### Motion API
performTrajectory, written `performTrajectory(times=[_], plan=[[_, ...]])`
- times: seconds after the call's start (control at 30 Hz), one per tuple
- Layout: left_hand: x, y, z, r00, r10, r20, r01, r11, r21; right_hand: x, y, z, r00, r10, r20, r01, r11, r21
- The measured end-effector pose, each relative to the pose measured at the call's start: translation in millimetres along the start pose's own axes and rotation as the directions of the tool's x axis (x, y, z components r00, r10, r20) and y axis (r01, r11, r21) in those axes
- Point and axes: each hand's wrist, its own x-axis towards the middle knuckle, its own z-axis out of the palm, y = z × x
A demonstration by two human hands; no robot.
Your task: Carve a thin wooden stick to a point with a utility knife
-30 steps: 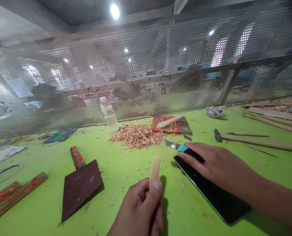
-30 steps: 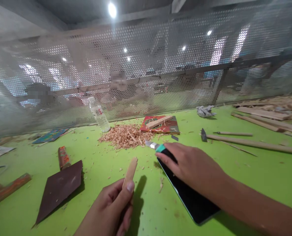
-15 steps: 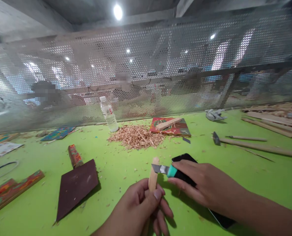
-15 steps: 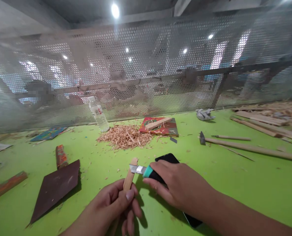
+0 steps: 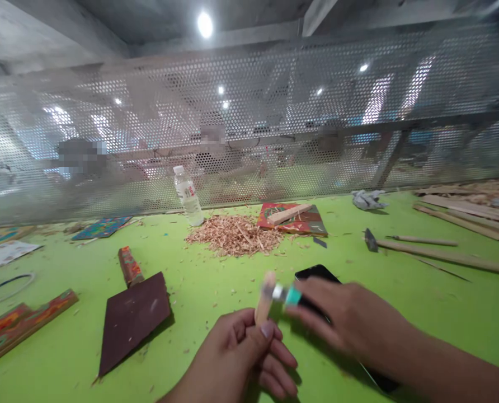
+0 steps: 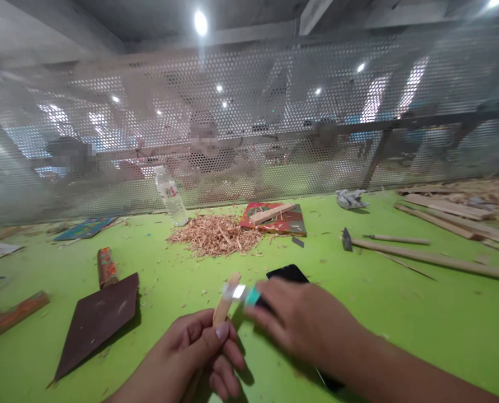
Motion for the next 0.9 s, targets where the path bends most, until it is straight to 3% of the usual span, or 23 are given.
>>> performTrajectory(times=[0.1, 0.23, 0.5, 0.7, 0.9], plan=[[-1, 0, -0.4, 0.998, -0.047, -0.033, 0.046, 0.998, -0.046, 6, 23, -10, 0.974, 0.149, -0.169, -0.17, 0.979, -0.114], [-1, 0, 1.9, 0.995, -0.067, -0.08, 0.06, 0.995, -0.085, 6, 24, -14, 0.968, 0.112, -0.227, -0.136, 0.986, -0.093], [2, 0, 1.2, 0.983, -0.138, -0.122, 0.136, 0.99, -0.018, 2, -4, -3, 0.998, 0.002, -0.069, -0.002, 1.0, -0.01], [3, -5, 0.4, 0.997, -0.079, -0.027, 0.079, 0.997, 0.007, -3, -9, 5, 0.998, -0.042, 0.036, 0.041, 0.999, 0.013], [3, -9, -4.5, 0.998, -0.025, 0.054, 0.027, 0.999, -0.025, -7, -20, 5, 0.989, -0.073, 0.128, 0.049, 0.983, 0.176]])
